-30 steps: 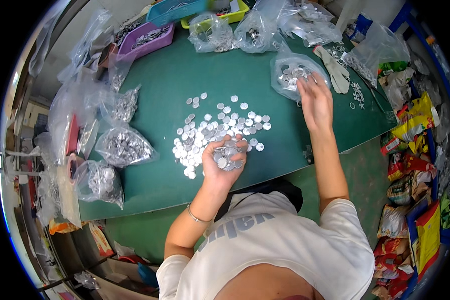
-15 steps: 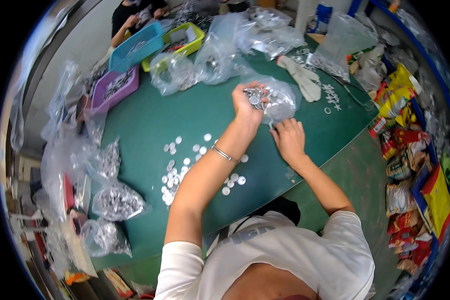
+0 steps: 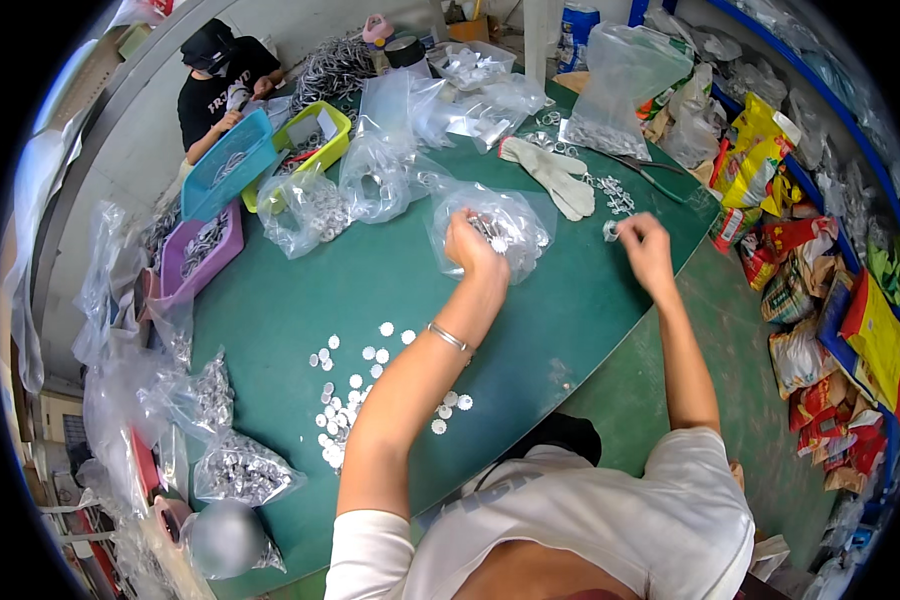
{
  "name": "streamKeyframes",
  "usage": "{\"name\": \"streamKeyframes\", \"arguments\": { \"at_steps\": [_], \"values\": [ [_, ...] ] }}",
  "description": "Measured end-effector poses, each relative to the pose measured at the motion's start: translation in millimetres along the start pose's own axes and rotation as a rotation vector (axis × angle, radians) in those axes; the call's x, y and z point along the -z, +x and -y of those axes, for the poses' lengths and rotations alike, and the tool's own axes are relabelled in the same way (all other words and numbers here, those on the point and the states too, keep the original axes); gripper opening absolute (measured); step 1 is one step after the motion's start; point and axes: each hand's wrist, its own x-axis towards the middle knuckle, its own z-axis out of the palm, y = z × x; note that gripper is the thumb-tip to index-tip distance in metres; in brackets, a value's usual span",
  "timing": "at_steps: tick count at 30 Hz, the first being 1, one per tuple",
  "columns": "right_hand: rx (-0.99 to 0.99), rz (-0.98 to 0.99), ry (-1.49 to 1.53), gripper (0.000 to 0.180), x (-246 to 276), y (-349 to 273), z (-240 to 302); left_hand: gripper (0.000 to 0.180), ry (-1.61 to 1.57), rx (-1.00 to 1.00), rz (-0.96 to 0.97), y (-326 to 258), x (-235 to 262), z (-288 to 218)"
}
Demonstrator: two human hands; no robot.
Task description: The person sorts small metal components by hand, picking them up from a pile and placing them into a small bag or another pile.
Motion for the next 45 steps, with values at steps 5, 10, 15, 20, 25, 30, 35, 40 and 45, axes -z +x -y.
{"name": "streamKeyframes", "arguments": {
  "at_steps": [5, 10, 15, 20, 25, 30, 35, 40, 45],
  "values": [
    [0.029, -0.1, -0.261, 0.011, 5.0, 45.6, -63.4, 0.028, 0.074, 0.083, 0.064, -5.1, -16.2, -0.5],
    [0.002, -0.184, -0.293, 0.01, 8.8, 34.6, -69.9, 0.067, 0.237, 0.152, 0.407, -11.0, -14.0, -17.5],
    [0.264, -0.02, -0.236, 0.015, 3.1, 11.4, -37.7, 0.061, 0.496, 0.192, 0.561, -14.7, -10.7, -26.6],
    [0.335, -0.111, -0.427, 0.014, -9.9, 26.6, -44.8, 0.044, 0.605, 0.196, 0.787, -12.2, -2.7, -40.5],
    [0.358, -0.18, -0.37, 0.005, -10.1, 12.8, -14.4, 0.031, 0.909, -0.064, 0.869, -45.8, 24.7, -90.9],
    [0.255, 0.495, 0.215, 0.006, -30.6, -61.3, 90.1, 0.031, 1.097, -0.454, 0.691, -49.1, 119.9, -157.8],
    [0.604, 0.933, 0.252, 0.054, -78.7, -98.2, 138.6, 0.044, 1.87, -0.673, 0.303, -70.1, 224.3, -184.3],
    [0.787, 0.983, 0.03, 0.067, -123.9, -94.0, 139.7, 0.047, 2.083, -0.849, 0.345, -114.1, 268.9, -148.8],
    [0.843, 1.107, 0.008, 0.069, -111.8, -119.2, 145.4, 0.036, 1.852, -0.882, 0.347, -162.9, 264.8, -145.5]
  ]
}}
